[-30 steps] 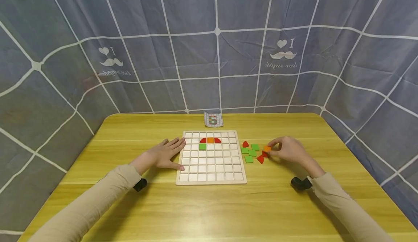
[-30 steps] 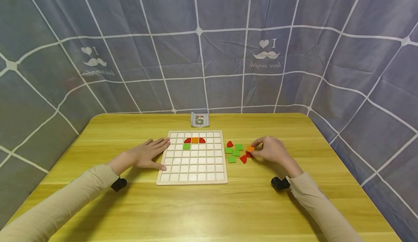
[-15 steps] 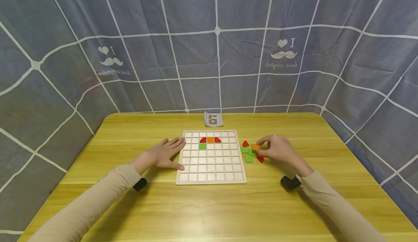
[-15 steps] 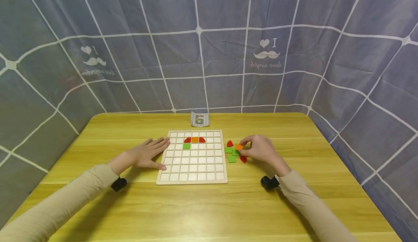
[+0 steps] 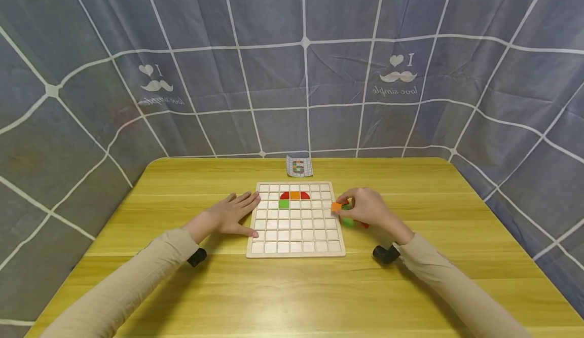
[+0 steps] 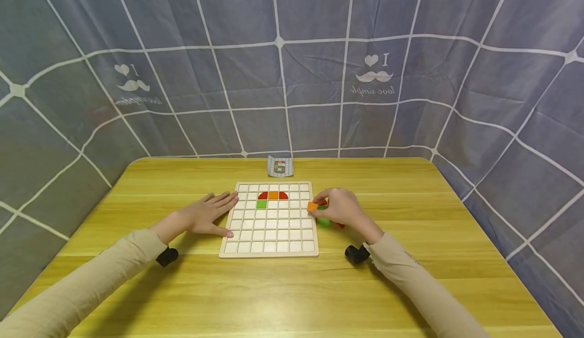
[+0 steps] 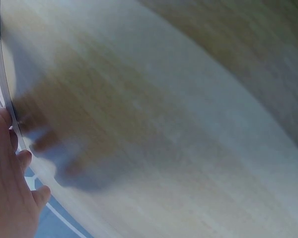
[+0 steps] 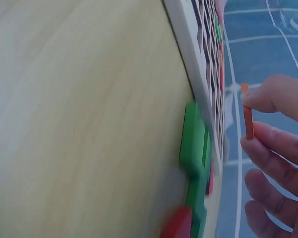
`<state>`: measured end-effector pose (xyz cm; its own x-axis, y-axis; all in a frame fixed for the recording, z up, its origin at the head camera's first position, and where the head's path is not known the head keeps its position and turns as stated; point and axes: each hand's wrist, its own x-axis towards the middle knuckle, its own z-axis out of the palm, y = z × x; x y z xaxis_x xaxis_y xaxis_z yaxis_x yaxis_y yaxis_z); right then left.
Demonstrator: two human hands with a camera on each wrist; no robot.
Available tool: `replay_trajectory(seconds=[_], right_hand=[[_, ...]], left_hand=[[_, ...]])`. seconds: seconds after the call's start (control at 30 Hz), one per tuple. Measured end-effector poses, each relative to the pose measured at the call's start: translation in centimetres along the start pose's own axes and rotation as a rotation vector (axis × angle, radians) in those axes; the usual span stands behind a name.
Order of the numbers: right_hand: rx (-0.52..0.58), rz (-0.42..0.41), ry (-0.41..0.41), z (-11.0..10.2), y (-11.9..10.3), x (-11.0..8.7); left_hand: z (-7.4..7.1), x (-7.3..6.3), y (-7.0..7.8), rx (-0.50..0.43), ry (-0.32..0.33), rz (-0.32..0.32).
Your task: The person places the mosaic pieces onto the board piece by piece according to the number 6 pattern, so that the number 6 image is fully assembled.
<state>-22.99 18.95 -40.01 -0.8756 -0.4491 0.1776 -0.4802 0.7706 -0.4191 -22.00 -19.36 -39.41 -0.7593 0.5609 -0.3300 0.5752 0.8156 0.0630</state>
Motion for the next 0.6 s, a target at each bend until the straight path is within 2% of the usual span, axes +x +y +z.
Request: replay_trajectory(seconds=[0.23,0.47,0.6], right_hand=[[0.046,-0.024,-0.032,1.2,-1.5,1.0],[0.041,-0.069,-0.016,2.1,-2.9,1.7],[0.053,-0.055,-0.041,2.3,-3.9,2.2]], left_hand=[[0.1,0.1,0.0,-0.003,0.004,-0.001],[0.2,0.2,-0.1,-0.005,0.001,-0.004],[0.2,0.2,-0.1,-0.004,0.004,0.0]])
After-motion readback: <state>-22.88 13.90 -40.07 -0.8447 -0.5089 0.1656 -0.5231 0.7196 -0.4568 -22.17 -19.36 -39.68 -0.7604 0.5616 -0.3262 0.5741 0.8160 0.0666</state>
